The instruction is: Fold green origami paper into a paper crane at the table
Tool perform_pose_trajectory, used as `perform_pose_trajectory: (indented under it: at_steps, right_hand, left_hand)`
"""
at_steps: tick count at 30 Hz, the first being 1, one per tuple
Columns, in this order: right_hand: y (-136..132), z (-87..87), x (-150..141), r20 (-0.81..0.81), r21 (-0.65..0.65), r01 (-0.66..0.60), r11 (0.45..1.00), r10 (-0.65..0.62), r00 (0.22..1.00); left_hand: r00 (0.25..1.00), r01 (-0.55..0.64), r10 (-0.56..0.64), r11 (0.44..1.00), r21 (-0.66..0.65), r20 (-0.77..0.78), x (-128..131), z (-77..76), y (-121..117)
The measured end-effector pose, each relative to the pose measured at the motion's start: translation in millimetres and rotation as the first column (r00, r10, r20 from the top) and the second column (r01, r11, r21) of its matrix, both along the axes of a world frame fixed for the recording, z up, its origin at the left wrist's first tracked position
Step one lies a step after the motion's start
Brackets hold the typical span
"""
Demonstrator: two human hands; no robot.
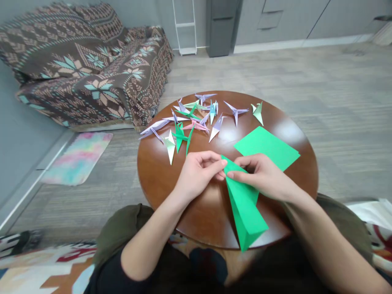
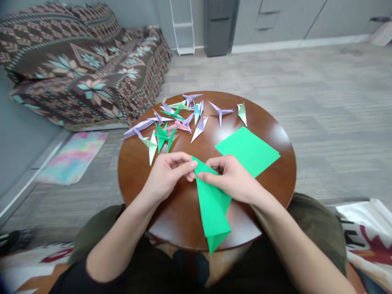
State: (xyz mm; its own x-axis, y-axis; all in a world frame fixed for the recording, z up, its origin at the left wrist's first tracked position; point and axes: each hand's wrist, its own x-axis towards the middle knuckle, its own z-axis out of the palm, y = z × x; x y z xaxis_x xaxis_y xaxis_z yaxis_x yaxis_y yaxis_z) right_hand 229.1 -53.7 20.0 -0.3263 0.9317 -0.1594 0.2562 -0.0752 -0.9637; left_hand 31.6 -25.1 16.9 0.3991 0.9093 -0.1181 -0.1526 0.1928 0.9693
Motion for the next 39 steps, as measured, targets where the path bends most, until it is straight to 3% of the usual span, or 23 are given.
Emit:
perform_pose_trajectory:
  at_steps: [9, 15, 23, 29, 39]
  right_hand:
    - [-3.3, 3.0, -3.0, 0.010, -0.052, -0.042, 0.998, 0.042, 0.999]
    - [-2.1, 2.1, -2.1, 0.024, -0.028, -0.021, 0.999, 0.021, 0.999]
    - [-1.7, 2.6, 0.7, 0.002, -0.115, -0.012, 0.993, 0.012, 1.000]
    - [0.2, -0.3, 2.5, 0.028, -0.040, -0.008, 0.999, 0.009, 1.000]
    - [0.6, -0.7, 3.6, 0.057, -0.029, 0.020, 0.999, -0.018, 0.998]
  left_hand:
    - [0.967, -0.230, 0.219, 0.970, 0.074, 0.131, -4.0, -1.4, 6.6]
    - [0.999, 0.021, -0.021, 1.000, 0.001, -0.047, -3.5, 3.1, 2.6]
    - [0.996, -0.045, 0.046, 0.999, 0.025, -0.074, -1.7, 2.0, 2.2]
    - [0.989, 0.101, -0.106, 0.994, -0.052, -0.104, -2.2, 5.5, 1.4]
    - [0.982, 0.141, -0.137, 0.990, 0.024, -0.130, -2.4, 6.2, -0.5]
